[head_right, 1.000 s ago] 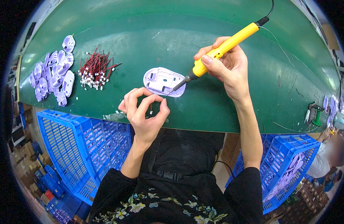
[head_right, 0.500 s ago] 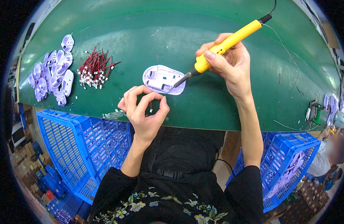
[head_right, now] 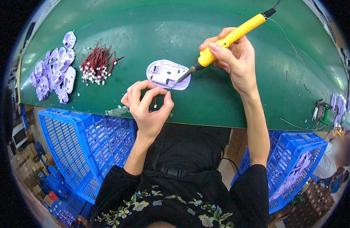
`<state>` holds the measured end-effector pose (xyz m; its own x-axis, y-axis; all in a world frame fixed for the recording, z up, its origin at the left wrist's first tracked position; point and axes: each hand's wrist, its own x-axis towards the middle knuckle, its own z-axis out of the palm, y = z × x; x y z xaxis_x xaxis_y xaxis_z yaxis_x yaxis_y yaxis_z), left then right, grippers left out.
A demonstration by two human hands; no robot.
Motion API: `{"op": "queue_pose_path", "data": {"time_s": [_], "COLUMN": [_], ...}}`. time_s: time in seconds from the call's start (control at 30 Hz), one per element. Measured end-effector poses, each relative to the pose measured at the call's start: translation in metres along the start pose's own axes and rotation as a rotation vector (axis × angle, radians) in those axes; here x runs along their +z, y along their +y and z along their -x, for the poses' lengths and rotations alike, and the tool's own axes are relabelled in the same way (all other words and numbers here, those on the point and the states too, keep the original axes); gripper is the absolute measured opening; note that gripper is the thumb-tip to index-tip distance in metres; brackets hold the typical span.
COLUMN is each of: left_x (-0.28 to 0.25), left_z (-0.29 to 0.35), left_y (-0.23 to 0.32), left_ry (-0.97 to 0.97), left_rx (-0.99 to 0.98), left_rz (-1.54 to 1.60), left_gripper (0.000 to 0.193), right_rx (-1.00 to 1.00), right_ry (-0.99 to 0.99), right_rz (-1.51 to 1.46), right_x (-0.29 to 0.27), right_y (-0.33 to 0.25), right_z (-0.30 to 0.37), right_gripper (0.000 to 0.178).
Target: Soldering wires to components on an electronics assembly line.
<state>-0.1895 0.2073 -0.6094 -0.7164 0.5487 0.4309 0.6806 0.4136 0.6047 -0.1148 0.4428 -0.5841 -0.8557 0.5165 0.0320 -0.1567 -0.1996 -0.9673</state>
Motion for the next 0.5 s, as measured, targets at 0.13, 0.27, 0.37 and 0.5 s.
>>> {"op": "queue_pose_path", "data": {"time_s": [0.13,0.27,0.37,0.5], "left_x": [-0.0006,-0.001,-0.001,-0.0013], "left_z": [0.0005,0.0001,0.0004,0.0003], "left_y": [-0.0006,-0.0002,-0.0002,-0.0004], "left_ry": [0.005,0.006,0.003,0.004], "left_rx": [-0.003,0.002,0.003,0.005], "left_rz": [0.001,-0.004,-0.003,0.003], "left_gripper": [0.021,0.021,0.021,0.022], "right_rx": [0.004,0.01,0.013,0.003], "right_ry": [-0.01,0.015,0.023,0.026], "right_rz": [-0.032,-0.014,-0.013,-0.019], "right_x": [0.0003,0.0013,0.0009,0.0004], "right_y": [0.0011,0.0023,0.0036,0.002], "right_z": [0.0,0.0006,0.0007,0.0007], "right_gripper": [0.023,0.021,0.02,0.023]}}
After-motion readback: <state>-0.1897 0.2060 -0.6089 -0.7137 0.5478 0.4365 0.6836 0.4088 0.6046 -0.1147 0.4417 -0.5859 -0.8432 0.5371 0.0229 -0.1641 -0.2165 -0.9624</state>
